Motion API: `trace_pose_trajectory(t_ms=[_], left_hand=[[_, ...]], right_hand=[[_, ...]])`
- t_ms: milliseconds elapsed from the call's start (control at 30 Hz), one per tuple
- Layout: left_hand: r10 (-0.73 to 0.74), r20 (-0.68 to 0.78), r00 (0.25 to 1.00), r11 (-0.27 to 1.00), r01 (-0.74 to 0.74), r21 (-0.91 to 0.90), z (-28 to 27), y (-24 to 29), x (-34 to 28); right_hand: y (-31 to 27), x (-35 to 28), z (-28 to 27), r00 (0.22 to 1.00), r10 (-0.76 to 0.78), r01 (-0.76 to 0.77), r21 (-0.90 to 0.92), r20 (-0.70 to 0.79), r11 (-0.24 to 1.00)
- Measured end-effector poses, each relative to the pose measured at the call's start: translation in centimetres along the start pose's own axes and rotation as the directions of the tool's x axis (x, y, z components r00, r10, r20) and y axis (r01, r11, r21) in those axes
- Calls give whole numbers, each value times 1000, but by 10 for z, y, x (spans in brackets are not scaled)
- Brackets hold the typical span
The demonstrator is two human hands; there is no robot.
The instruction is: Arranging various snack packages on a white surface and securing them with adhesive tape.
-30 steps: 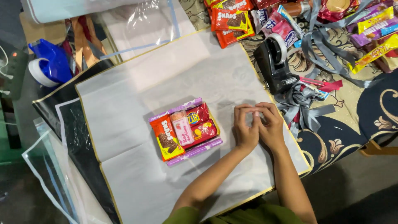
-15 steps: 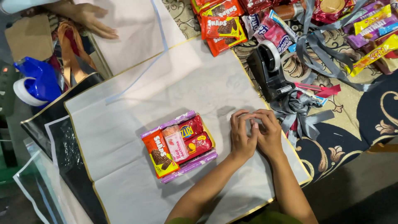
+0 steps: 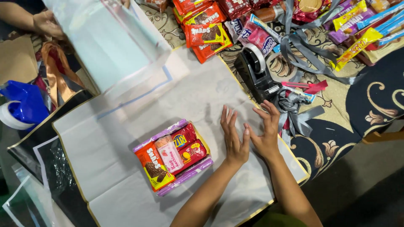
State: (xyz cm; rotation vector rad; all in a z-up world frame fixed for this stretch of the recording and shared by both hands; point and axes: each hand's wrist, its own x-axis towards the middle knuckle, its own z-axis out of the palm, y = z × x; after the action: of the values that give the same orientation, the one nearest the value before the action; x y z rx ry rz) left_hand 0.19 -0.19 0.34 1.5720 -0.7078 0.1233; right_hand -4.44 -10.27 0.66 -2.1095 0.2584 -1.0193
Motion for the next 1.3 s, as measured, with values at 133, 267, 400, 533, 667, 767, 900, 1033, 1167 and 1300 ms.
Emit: trace_pose_trajectory(t_ms=[133,267,400,533,667,767,900,1033,1167,1300], left_hand=[[-43,49,998,999,43,11,1,-4,-1],[-55,64,996,998,55,0,2,-6,0],[-97,41,994,995,97,7,5,-9,-6],[-299,-100,949,951,288,-115,26,30,6],[-306,-162,938,929,257,-268,57,32,18],[-283,-193,940,918,207,-337,67,5,22],[-291,-264,919,944,232,-233,76,-6,27],[-167,-87,982,970,148,-192,60,4,46],[-340,-10,940,926,333,-181,69,-12,37],[-324,47,945,926,327,-187,71,-7,39]], right_hand=[[4,0,-4,999,14,-15,-20,-38,1000],[7,-1,-4,998,6,-7,-25,-63,1000],[6,-8,-4,998,40,-40,3,-49,999],[16,-15,7,983,-55,75,112,-173,991],[32,-21,7,956,22,66,287,-292,956],[38,-19,-9,947,61,-1,187,-315,982],[22,-13,-26,882,278,-191,251,-381,949],[15,28,-67,930,328,-315,100,-164,944],[20,124,-91,988,153,-150,-176,7,973],[54,206,-72,984,-20,61,-228,177,972]])
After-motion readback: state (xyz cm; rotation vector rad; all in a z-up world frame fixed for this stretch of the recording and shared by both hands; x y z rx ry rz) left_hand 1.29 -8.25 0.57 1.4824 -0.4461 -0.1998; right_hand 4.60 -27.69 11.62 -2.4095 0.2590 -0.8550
